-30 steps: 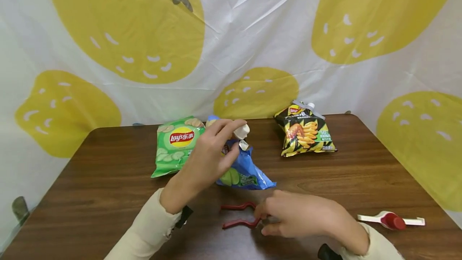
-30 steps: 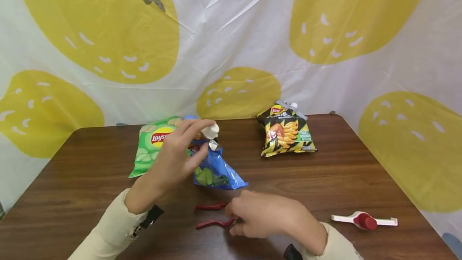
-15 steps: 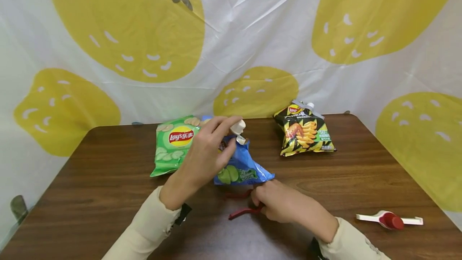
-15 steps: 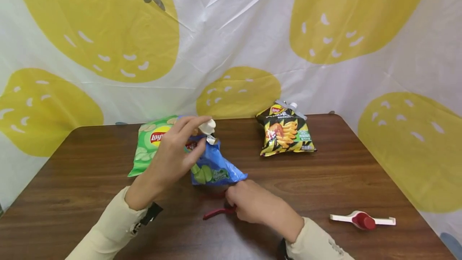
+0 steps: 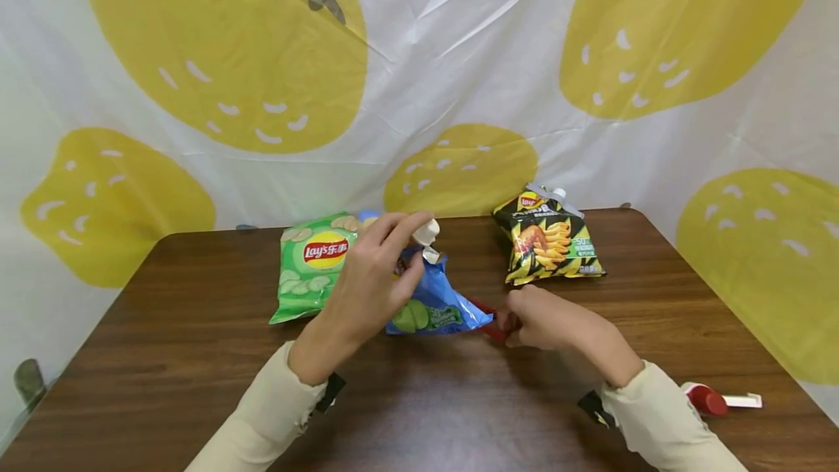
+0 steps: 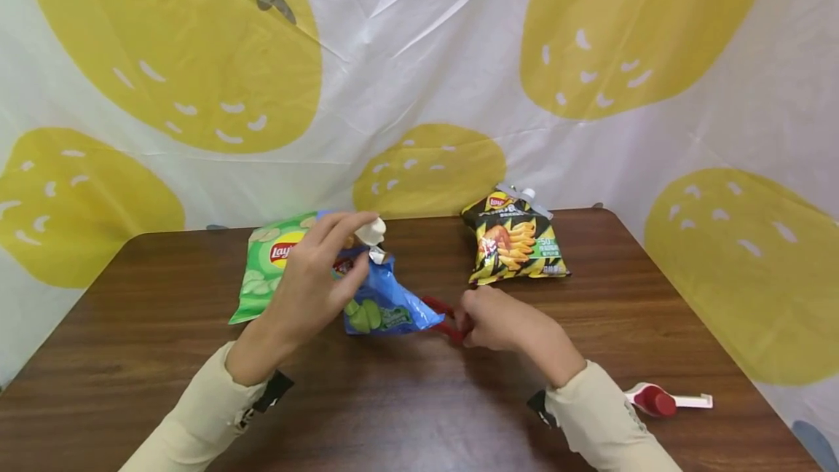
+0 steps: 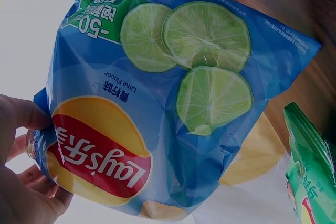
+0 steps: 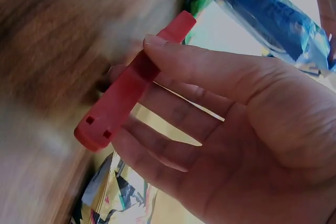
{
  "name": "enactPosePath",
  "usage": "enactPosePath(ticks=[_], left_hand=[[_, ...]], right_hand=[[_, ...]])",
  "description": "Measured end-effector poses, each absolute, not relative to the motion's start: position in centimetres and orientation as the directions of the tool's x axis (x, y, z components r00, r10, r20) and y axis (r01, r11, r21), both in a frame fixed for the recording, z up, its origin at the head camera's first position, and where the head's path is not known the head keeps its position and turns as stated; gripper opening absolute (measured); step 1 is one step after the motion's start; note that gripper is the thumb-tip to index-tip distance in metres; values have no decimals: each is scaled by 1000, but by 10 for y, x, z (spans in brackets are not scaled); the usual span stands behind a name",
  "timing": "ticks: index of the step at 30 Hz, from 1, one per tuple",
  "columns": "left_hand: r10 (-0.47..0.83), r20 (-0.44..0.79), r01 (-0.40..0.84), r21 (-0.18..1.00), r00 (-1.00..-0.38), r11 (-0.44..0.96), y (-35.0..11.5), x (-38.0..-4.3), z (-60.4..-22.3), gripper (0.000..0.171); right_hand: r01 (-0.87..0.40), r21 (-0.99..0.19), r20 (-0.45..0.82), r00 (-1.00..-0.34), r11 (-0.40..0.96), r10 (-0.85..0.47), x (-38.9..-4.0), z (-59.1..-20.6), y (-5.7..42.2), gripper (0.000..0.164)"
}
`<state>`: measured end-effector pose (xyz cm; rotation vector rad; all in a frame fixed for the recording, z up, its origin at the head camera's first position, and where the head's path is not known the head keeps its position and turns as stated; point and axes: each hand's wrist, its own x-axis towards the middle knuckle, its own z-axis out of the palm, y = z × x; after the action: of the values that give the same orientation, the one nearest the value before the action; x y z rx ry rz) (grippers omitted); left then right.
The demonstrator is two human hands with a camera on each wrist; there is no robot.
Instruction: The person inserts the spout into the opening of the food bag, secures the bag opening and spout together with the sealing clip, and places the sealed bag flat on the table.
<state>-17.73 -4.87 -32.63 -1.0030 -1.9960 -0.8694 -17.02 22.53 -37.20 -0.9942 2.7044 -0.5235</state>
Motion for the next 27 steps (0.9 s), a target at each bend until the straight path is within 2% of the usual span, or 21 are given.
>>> enactPosePath(ticks=[7,15,18,23,27], left_hand=[[350,829,848,248,-436,468,-49,-177,-328,44],[347,825,845,261,-446,466,-48,-177,-327,43],[346,824,847,268,-448,460,-49,-178,-327,43],[344,818,844,285,-461,454,-49,-178,-328,44],[346,813,843,293,-468,452,-49,-178,-328,44]], right_hand=[[-557,-438,-54,-767,706,-639,-174,-365,235,10],[-576,-414,63,-791,705,-609,-174,-347,245,16],[-556,-415,107,-816,720,-568,-175,-343,246,12],[-531,-437,206,-845,726,-494,-175,-341,249,6],[-539,-508,266,-840,672,-472,-171,-335,248,5]])
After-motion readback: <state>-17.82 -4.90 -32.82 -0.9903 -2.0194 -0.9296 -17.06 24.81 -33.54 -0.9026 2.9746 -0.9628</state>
